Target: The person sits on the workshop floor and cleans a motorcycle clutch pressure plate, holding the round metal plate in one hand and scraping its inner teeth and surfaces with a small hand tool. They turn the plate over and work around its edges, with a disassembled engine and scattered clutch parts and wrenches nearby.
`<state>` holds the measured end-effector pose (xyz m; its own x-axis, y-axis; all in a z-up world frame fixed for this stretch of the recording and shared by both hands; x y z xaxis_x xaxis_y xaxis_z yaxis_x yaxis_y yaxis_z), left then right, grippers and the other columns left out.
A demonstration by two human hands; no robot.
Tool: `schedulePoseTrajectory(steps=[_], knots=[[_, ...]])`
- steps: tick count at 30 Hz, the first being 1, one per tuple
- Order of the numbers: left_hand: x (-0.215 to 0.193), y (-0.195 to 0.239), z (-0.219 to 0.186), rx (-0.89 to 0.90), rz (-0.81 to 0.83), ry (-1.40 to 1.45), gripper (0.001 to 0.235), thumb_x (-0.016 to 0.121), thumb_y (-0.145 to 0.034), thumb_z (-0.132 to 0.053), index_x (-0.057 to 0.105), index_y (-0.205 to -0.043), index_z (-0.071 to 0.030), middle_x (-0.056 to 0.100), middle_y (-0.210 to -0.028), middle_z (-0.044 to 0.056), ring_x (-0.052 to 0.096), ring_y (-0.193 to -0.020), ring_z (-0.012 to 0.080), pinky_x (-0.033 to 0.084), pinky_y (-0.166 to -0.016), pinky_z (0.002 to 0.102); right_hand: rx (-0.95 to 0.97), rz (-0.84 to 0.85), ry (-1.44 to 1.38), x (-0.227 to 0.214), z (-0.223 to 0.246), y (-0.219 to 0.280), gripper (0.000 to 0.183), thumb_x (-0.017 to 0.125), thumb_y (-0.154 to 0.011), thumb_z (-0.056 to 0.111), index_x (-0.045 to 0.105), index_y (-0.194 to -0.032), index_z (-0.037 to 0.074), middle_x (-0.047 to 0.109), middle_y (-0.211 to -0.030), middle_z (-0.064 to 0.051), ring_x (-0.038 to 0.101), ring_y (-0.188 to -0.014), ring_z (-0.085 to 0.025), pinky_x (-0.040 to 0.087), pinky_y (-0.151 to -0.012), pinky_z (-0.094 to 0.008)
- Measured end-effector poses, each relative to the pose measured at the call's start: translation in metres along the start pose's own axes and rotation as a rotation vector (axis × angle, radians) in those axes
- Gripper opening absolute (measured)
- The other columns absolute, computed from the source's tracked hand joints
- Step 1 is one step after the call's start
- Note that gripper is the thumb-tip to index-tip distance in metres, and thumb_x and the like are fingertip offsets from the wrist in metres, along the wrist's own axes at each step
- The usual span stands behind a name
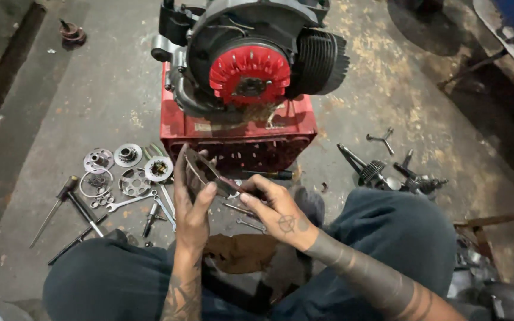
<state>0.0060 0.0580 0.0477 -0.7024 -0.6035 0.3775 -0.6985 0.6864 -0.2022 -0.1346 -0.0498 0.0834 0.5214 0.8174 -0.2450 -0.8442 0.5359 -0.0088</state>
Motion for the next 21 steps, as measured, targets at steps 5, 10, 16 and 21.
schedulePoseTrajectory(steps=[5, 10, 16, 21], knots=[[0.000, 0.003, 0.001, -0.069, 0.002, 0.037, 0.078, 0.057, -0.096, -0.031, 0.028, -0.162, 0.000, 0.053, -0.145, 0.017, 0.058, -0.128, 0.0265, 0.049, -0.107, 0.038, 0.074, 0.026, 0.019, 0.005, -0.005, 0.001, 0.020, 0.063, -0.099, 0.018, 0.065, -0.109, 0.000, 0.065, -0.082, -0.003, 0.059, -0.073, -0.009, 0.050, -0.065, -0.028], [-0.006, -0.001, 0.005, -0.149, -0.069, 0.058, 0.077, 0.054, -0.096, -0.035, 0.030, -0.161, -0.001, 0.055, -0.139, 0.016, 0.059, -0.122, 0.0258, 0.051, -0.100, 0.038, 0.049, 0.091, 0.016, 0.008, -0.008, -0.020, 0.022, 0.064, -0.098, 0.018, 0.068, -0.111, 0.000, 0.064, -0.079, -0.006, 0.058, -0.071, -0.012, 0.049, -0.064, -0.031], [-0.018, -0.001, 0.018, -0.130, -0.133, 0.062, 0.076, 0.053, -0.096, -0.035, 0.030, -0.160, -0.001, 0.055, -0.139, 0.016, 0.059, -0.123, 0.0273, 0.050, -0.104, 0.038, -0.155, 0.144, 0.052, 0.013, -0.013, -0.037, 0.021, 0.064, -0.099, 0.016, 0.067, -0.112, 0.000, 0.067, -0.084, -0.008, 0.062, -0.078, -0.011, 0.052, -0.071, -0.030], [-0.020, -0.015, -0.005, -0.038, -0.069, -0.307, 0.081, 0.060, -0.093, -0.030, 0.027, -0.161, -0.002, 0.053, -0.143, 0.017, 0.056, -0.129, 0.0262, 0.047, -0.107, 0.037, -0.337, 0.087, 0.199, -0.002, -0.025, -0.070, 0.021, 0.065, -0.098, 0.015, 0.067, -0.112, 0.000, 0.069, -0.097, -0.007, 0.064, -0.091, -0.009, 0.052, -0.077, -0.028]])
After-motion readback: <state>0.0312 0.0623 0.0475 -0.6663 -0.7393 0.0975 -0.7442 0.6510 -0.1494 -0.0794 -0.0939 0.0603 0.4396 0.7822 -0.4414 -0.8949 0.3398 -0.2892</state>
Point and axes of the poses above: each hand's wrist, its own y-axis away from the middle knuckle, its own x-axis out of the palm, z = x × y, the point moved 3 cm from there along -y, towards the middle knuckle
